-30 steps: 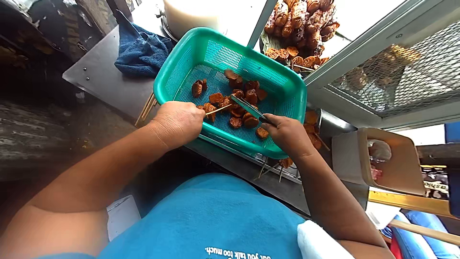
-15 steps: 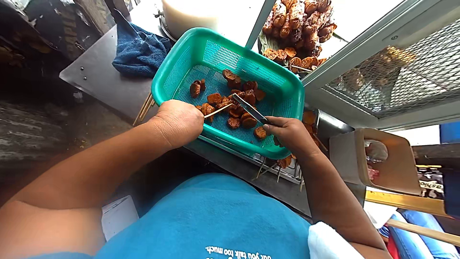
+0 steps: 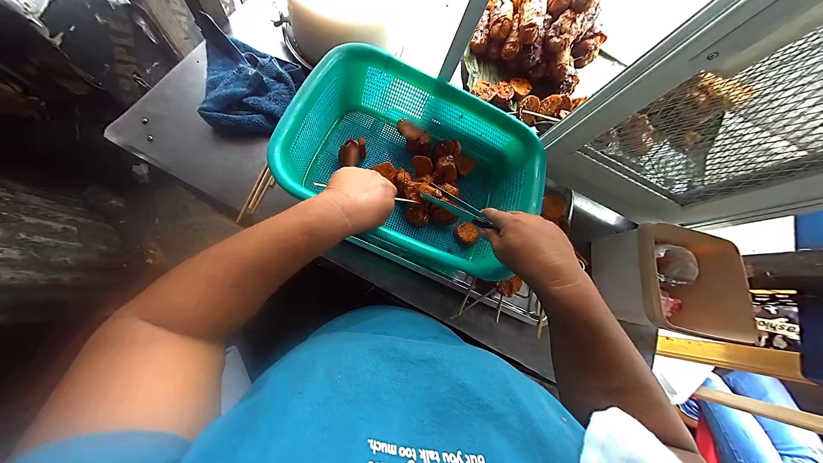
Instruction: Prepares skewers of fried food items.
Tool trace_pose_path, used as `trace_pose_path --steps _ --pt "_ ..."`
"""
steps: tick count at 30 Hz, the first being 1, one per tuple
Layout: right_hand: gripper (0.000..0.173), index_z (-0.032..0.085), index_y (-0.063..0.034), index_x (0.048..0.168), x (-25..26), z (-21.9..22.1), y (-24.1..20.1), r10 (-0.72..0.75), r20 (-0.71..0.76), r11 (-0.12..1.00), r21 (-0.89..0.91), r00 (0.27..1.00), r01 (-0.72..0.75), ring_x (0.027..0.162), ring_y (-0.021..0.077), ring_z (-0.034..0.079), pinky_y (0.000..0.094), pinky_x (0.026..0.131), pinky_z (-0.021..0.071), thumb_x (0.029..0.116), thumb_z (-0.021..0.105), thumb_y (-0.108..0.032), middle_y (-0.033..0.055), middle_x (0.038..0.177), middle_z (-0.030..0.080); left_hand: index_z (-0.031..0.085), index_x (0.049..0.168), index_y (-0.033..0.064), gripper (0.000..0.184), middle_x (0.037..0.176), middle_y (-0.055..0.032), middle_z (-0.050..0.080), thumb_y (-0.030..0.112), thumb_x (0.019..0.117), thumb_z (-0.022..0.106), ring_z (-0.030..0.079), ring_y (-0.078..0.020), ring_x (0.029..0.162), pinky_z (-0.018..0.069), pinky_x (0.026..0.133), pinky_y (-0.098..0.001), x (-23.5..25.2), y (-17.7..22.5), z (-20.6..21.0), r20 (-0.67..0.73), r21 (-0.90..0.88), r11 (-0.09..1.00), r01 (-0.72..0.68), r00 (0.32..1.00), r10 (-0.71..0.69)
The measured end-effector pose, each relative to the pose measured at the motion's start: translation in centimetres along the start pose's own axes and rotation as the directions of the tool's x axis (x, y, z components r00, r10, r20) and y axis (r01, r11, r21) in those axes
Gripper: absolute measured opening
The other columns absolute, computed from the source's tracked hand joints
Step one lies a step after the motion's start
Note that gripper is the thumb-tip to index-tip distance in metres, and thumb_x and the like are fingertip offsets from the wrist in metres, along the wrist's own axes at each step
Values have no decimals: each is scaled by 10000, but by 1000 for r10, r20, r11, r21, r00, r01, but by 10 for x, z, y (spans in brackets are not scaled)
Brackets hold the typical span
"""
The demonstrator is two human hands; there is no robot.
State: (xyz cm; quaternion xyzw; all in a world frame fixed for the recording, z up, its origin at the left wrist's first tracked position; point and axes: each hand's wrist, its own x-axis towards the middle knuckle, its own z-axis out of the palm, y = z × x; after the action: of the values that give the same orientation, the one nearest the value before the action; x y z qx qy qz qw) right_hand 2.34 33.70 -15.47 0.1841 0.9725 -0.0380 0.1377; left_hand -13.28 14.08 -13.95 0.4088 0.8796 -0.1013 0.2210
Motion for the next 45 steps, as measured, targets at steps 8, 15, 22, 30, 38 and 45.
trace_pose_path --steps 8,15,22,30,38,45 --pt "304 700 -172 1340 3 1 20 24 63 961 274 998 -40 1149 361 676 621 983 486 1076 564 -237 157 1166 740 698 1210 154 306 1012 -162 696 97 1010 473 686 -389 945 520 650 -565 8 20 -2 65 90 996 13 998 -19" --pt "298 703 -219 1339 6 0 31 88 146 901 411 985 -142 835 250 689 523 780 541 1070 579 -256 102 1012 747 700 1143 130 267 968 -162 690 99 1013 468 685 -383 920 512 635 -554 6 20 -3 77 115 993 7 997 -16" --pt "285 705 -188 1325 10 -2 39 101 216 784 584 971 -211 507 118 541 299 508 489 1062 599 -220 45 833 709 703 1156 139 268 976 -162 692 105 1011 479 683 -385 930 515 649 -566 6 15 -2 79 86 996 -9 997 2" --pt "344 696 -184 1349 -5 -6 42 -58 29 970 237 998 49 1031 365 693 637 869 523 1005 686 -175 165 1160 722 690 1260 181 338 1030 -160 698 95 1002 489 684 -391 961 525 672 -588 5 9 0 78 39 998 -41 996 38" --pt "366 731 -120 1274 -18 14 40 -270 -269 960 -145 925 238 772 406 697 563 604 548 930 683 -2 211 940 691 667 1309 213 375 1069 -150 707 100 995 496 683 -387 1012 528 721 -599 8 1 -7 0 -1 999 -33 999 33" --pt "402 694 -80 1310 -31 11 46 -152 -216 984 -120 965 128 861 429 701 590 675 560 912 731 -46 239 1017 689 667 1300 194 375 1047 -167 703 84 997 475 685 -395 985 524 697 -597 10 13 -5 66 9 999 -36 997 35"
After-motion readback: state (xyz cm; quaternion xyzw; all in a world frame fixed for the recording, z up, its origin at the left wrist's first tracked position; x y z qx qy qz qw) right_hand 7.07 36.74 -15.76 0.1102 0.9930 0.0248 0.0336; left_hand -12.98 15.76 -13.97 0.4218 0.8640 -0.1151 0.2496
